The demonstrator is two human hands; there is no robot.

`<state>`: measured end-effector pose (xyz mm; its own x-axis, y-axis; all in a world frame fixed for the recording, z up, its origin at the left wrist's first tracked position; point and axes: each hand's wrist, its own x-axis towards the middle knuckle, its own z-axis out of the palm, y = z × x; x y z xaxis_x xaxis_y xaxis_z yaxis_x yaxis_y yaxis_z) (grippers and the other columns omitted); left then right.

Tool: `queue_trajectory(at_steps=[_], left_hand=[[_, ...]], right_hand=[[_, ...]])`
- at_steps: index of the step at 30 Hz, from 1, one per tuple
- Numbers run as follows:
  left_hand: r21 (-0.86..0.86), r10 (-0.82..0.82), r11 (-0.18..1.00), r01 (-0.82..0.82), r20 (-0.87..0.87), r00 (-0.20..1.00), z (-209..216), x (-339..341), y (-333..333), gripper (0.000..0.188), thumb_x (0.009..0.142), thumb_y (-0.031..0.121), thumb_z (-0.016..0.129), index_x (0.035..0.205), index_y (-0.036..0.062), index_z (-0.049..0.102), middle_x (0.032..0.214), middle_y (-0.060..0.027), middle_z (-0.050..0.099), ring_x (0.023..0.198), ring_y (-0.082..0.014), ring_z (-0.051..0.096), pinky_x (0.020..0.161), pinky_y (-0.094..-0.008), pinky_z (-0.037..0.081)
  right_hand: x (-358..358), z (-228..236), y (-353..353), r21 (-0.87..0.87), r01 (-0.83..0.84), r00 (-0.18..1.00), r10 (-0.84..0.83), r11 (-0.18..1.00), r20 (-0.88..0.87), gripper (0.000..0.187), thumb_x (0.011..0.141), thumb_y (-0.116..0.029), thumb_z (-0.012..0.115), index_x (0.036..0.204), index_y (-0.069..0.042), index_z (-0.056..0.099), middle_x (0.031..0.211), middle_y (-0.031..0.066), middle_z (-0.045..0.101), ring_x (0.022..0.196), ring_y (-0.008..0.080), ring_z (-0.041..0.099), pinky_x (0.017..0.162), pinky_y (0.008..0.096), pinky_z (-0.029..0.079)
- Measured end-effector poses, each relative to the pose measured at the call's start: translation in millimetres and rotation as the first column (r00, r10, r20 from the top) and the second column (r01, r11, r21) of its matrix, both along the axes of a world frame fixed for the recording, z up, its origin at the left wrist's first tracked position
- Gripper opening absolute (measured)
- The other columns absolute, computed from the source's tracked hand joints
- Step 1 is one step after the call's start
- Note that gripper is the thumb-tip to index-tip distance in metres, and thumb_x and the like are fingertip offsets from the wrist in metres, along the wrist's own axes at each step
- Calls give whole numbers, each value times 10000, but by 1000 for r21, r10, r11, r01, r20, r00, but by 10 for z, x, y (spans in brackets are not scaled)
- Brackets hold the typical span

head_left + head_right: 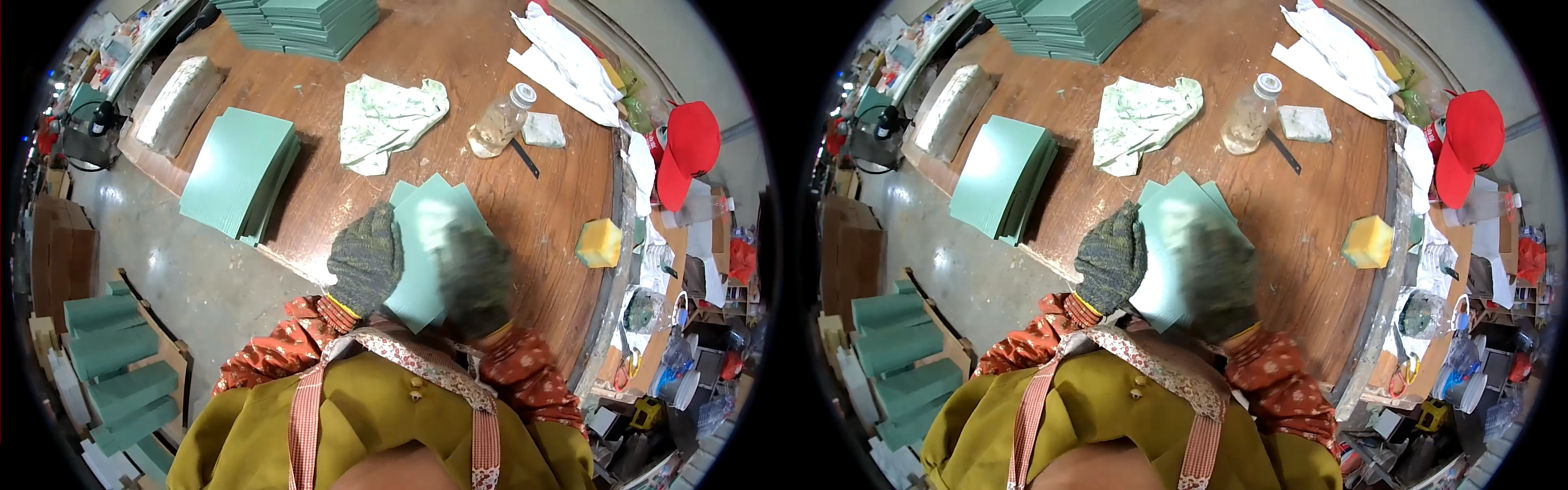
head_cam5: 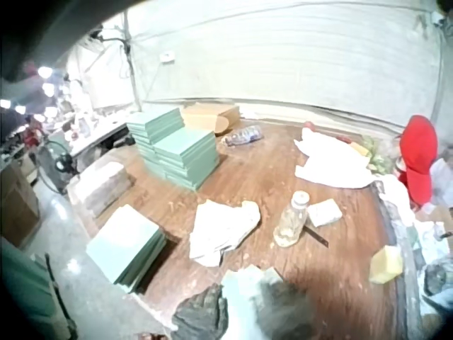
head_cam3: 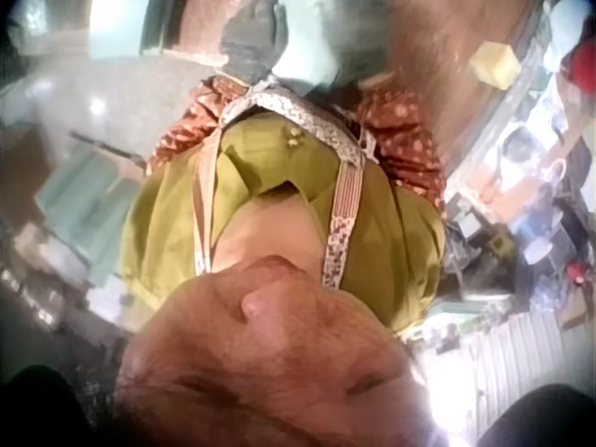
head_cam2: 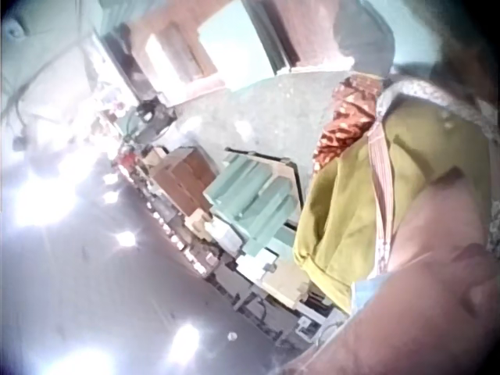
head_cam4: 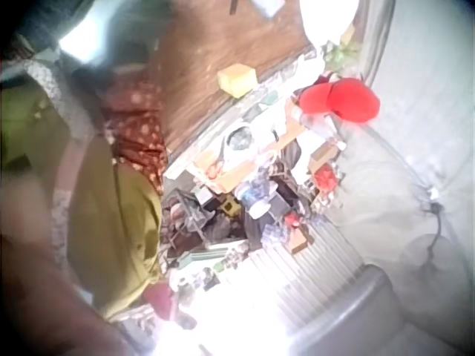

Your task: The recorder is seen cleaning or wiping down small green tiles with a sponge and a cloth on a wooden workbench.

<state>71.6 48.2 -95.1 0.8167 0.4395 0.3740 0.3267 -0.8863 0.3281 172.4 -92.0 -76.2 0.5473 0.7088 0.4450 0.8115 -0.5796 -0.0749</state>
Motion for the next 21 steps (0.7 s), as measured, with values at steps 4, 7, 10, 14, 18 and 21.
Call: queue_trajectory(at_steps=[4, 7, 10, 14, 18, 21], left_hand=[[12, 11, 1000, -12, 70, 998, -47, -58, 2, 328, 898, 126, 527, 1160, -71, 538, 968, -255, 633, 851, -386, 627, 781, -455, 496], [-16, 22, 1000, -21, 20, 1000, -36, -24, -23, 343, 900, 143, 525, 1169, -71, 537, 986, -258, 624, 861, -389, 622, 787, -459, 495], [-26, 67, 997, -68, -19, 998, -80, -19, 35, 358, 900, 161, 524, 1174, -71, 538, 998, -255, 622, 865, -393, 618, 796, -466, 491], [64, -3, 998, 2, 1, 1000, -103, -104, 18, 350, 903, 162, 523, 1164, -70, 546, 986, -249, 629, 881, -392, 617, 795, -451, 494], [-82, 31, 996, -32, -14, 999, -14, -124, 82, 375, 906, 223, 565, 1163, -50, 552, 1037, -230, 621, 913, -369, 618, 803, -443, 501], [-555, 123, 830, 57, 282, 951, -97, -393, 104, 332, 854, 182, 693, 1100, -16, 591, 948, -121, 646, 843, -179, 617, 718, -325, 508]], right_hand=[[46, -14, 140, -45, -147, 985, 142, 988, -95, 305, 878, -273, 562, 1115, -82, 562, 933, 96, 538, 845, 278, 545, 715, 457, 434], [422, -308, -6, 44, 75, 994, -78, 996, 73, 359, 886, -301, 556, 1175, -89, 575, 1013, 122, 566, 942, 303, 519, 835, 482, 416], [205, -119, -110, -88, 127, 988, -134, 988, -79, 366, 891, -302, 554, 1177, -73, 570, 987, 129, 567, 934, 296, 522, 825, 477, 417], [-243, -31, 175, -123, -141, 987, 129, 982, -98, 304, 896, -310, 557, 1108, -93, 579, 971, 103, 574, 928, 300, 531, 786, 474, 431], [453, -55, 166, -55, 53, 997, -50, 997, 50, 345, 900, -327, 541, 1150, -94, 591, 965, 116, 601, 902, 302, 564, 758, 436, 462], [428, -121, 111, -92, 132, 991, -132, 987, 9, 350, 911, -333, 526, 1147, -84, 598, 938, 109, 603, 877, 301, 568, 757, 439, 464]])
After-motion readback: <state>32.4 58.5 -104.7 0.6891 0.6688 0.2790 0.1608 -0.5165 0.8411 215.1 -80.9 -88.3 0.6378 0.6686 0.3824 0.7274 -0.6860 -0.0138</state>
